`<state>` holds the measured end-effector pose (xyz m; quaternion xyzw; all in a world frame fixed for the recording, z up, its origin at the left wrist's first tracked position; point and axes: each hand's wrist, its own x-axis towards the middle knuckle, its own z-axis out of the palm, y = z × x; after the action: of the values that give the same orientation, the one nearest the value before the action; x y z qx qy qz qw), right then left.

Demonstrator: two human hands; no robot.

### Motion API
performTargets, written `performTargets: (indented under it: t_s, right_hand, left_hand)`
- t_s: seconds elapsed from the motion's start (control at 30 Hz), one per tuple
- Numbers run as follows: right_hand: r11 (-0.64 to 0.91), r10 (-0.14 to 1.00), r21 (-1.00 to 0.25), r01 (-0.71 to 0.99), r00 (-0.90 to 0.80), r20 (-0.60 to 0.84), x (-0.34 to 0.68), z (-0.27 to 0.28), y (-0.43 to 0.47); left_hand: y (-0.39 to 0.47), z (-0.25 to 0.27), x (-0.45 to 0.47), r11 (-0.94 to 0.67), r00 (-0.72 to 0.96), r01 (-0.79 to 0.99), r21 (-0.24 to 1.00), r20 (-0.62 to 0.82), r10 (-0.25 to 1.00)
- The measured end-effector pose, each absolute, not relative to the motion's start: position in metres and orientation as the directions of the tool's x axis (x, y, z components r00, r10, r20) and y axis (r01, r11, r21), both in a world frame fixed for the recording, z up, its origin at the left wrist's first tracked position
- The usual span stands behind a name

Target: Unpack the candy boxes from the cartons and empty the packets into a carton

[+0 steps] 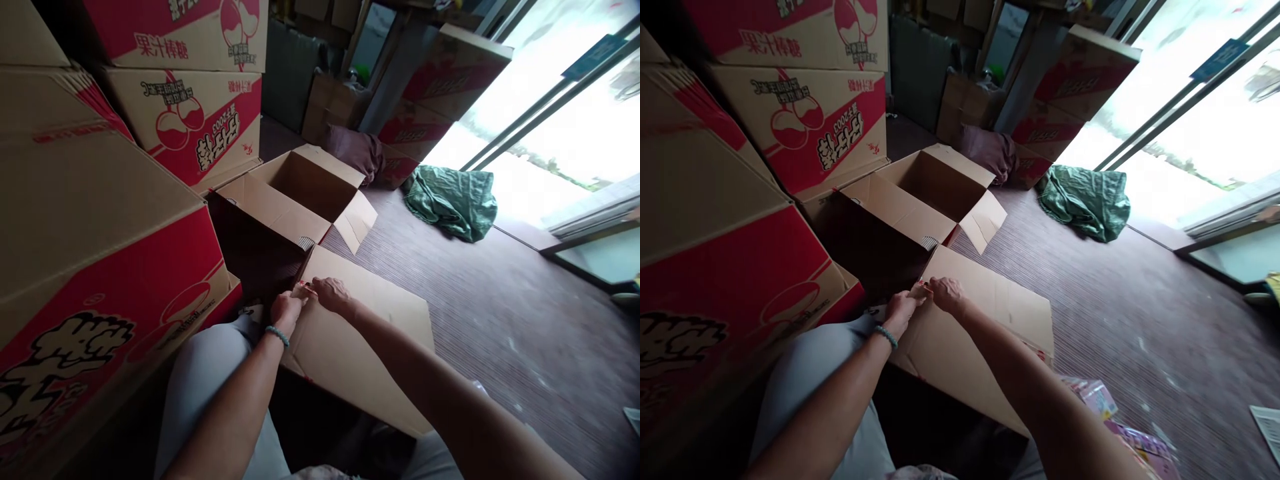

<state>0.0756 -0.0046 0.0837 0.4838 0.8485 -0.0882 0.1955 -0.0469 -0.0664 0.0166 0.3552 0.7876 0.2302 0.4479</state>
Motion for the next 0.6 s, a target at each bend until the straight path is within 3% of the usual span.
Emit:
performTargets:
  t_s: [0.6]
  right_hand:
    - [0.557,0.747,0.083,0.826,-0.454,-0.486,0.064,0.09,-0.005]
  left_hand:
    - [-0.067,0.008,-0.039,0.651,-0.367,0.312,0.692,-0.544,0.754]
